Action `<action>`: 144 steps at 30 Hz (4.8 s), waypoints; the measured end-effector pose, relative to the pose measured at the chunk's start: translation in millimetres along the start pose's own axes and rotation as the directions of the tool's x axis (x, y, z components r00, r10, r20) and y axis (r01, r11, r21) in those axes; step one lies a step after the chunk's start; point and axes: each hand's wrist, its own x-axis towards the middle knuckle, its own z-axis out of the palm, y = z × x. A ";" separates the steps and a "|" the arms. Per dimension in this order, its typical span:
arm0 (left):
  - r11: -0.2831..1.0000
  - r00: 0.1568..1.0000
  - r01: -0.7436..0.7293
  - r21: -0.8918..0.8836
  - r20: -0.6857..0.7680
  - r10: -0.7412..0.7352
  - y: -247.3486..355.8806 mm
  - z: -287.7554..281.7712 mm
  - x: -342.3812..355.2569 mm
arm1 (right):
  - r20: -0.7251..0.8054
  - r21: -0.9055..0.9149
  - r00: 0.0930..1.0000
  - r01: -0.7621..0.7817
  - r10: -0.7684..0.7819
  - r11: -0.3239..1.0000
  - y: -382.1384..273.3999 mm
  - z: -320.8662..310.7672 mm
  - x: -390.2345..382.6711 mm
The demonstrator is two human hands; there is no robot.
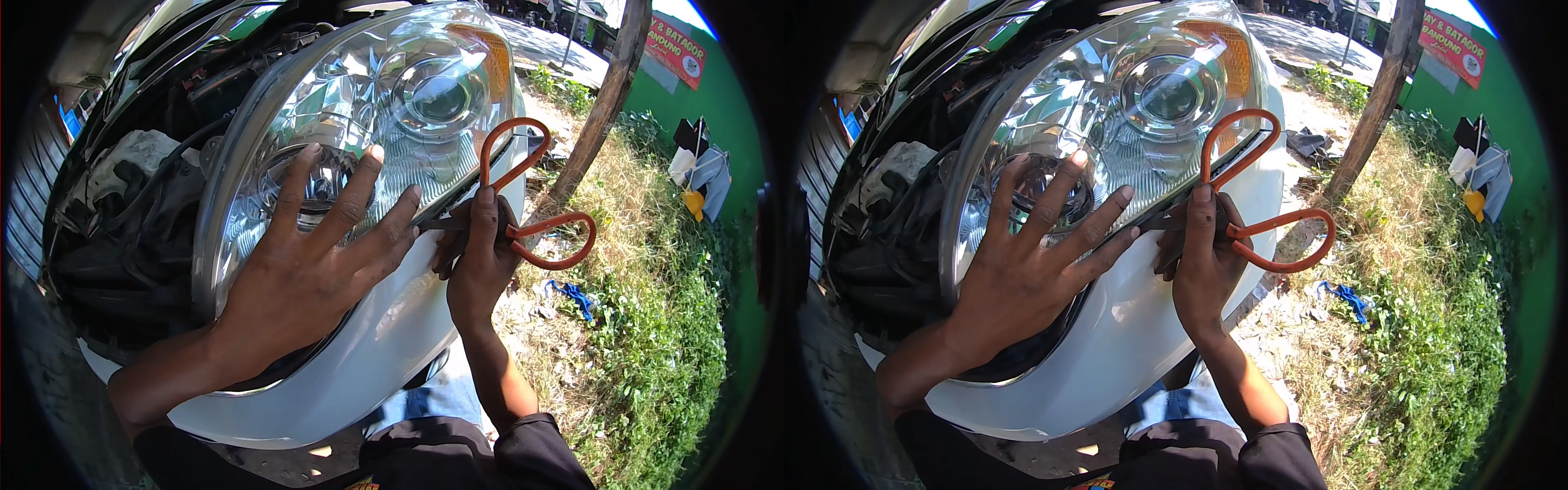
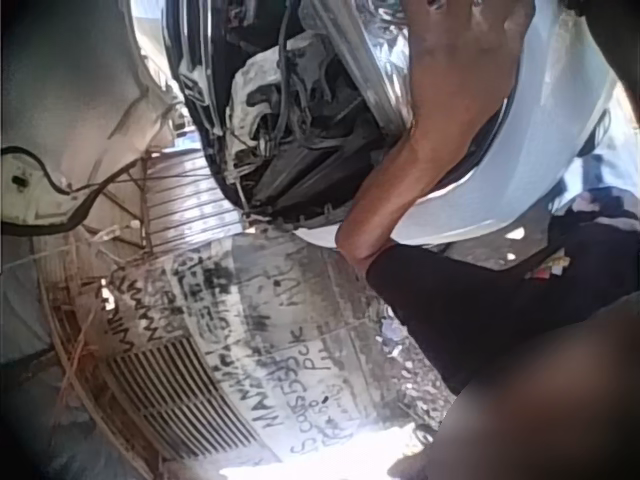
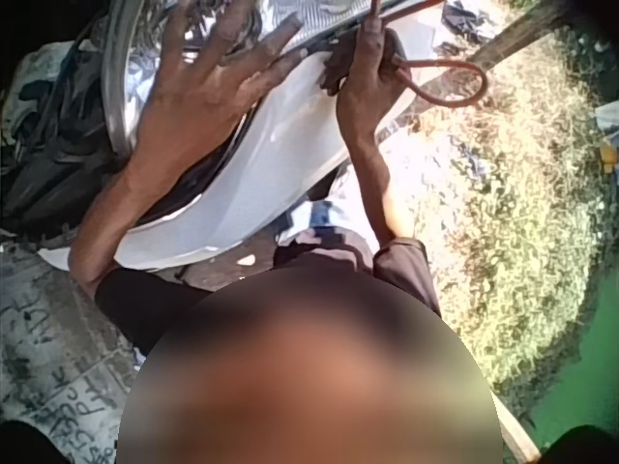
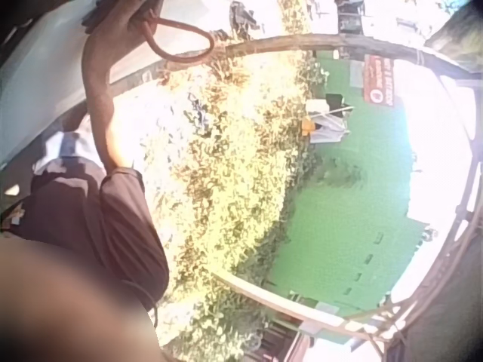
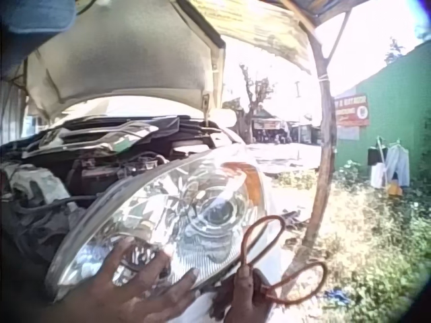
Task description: The person is repairing or adjusting a vehicle headlight using scissors to cut and fit a component.
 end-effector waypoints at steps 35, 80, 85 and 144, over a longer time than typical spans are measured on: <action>0.923 0.999 -0.001 -0.384 0.039 0.017 -18.2 -25.9 7.7 | 0.188 0.326 0.982 -0.093 0.032 0.941 -16.7 -21.7 -6.9; 0.976 0.993 0.116 -0.183 0.059 -0.106 -1.7 -6.2 12.9 | 0.153 0.147 0.986 -0.094 0.071 0.985 11.6 -18.9 16.3; 0.974 0.992 0.126 -0.189 0.041 -0.120 -1.3 -7.3 13.3 | 0.180 0.129 0.975 -0.156 0.132 0.979 2.4 -15.8 18.0; 0.998 0.997 0.013 -0.060 -0.077 -0.018 -3.3 -2.0 -2.4 | 0.099 -0.113 0.991 -0.077 0.089 0.991 -21.3 -13.7 -5.6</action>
